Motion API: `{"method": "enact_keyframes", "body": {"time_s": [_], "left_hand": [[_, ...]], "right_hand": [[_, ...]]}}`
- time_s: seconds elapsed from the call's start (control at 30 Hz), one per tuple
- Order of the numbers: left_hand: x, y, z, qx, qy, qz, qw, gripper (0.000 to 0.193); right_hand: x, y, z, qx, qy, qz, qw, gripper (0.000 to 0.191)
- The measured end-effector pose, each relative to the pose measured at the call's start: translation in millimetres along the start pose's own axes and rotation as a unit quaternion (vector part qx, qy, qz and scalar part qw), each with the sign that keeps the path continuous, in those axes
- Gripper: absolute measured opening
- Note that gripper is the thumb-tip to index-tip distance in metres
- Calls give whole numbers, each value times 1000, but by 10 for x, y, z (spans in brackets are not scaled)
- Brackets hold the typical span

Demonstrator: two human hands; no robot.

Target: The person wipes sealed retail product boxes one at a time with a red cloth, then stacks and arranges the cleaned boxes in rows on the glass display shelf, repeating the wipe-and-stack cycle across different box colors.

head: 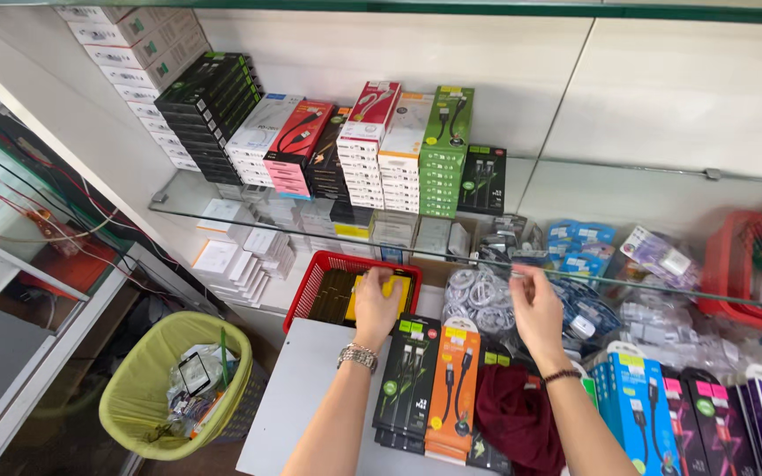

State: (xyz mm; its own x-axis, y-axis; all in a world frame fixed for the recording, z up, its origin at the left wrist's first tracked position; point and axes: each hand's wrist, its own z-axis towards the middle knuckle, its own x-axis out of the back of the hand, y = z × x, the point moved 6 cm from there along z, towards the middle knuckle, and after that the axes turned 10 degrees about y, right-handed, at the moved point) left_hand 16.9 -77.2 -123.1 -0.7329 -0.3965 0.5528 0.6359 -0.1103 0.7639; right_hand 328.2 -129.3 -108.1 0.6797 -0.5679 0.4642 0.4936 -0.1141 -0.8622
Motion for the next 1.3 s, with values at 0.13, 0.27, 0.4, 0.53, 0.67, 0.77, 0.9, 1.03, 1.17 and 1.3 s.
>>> {"method": "enact_keyframes", "body": {"time_s": [0.13, 0.27, 0.4, 0.53, 0.67, 0.77, 0.9, 1.03, 1.17, 1.3], "left_hand": [[-228, -451, -476, 105, -240, 109, 959, 102], [-239, -662, -884, 252, -301, -31, 919, 118], [-177, -613, -989, 270, -260, -124, 919, 86], [-15, -283, -788, 283, -195, -334, 878, 45], [42, 217, -629, 303, -222, -452, 809, 31], [-126, 585, -776, 310, -268, -471, 781, 45], [-379, 874, -1083, 395, -326, -603, 611, 72], [-464, 941, -1277, 265, -316, -422, 807, 62], [-358, 1280, -1285, 25, -374, -363, 853, 51], [-91, 1445, -1033, -127, -260, -200, 936, 42]], "right_hand": [[-17, 352, -430, 37, -288, -132, 948, 71], [86, 770, -948, 62, -454, -246, 854, 120], [136, 992, -1291, 37, -365, -219, 904, 120], [449, 801, -1102, 92, -220, -193, 952, 57], [891, 137, -838, 76, -44, -119, 989, 30], [878, -504, -1095, 81, 47, 6, 996, 33], [508, -1190, -1624, 402, 68, -125, 904, 53], [554, -954, -1030, 317, 69, -112, 939, 53], [846, -465, -442, -84, -62, 250, 963, 52], [964, -971, -594, 279, 6, -17, 960, 47]]}}
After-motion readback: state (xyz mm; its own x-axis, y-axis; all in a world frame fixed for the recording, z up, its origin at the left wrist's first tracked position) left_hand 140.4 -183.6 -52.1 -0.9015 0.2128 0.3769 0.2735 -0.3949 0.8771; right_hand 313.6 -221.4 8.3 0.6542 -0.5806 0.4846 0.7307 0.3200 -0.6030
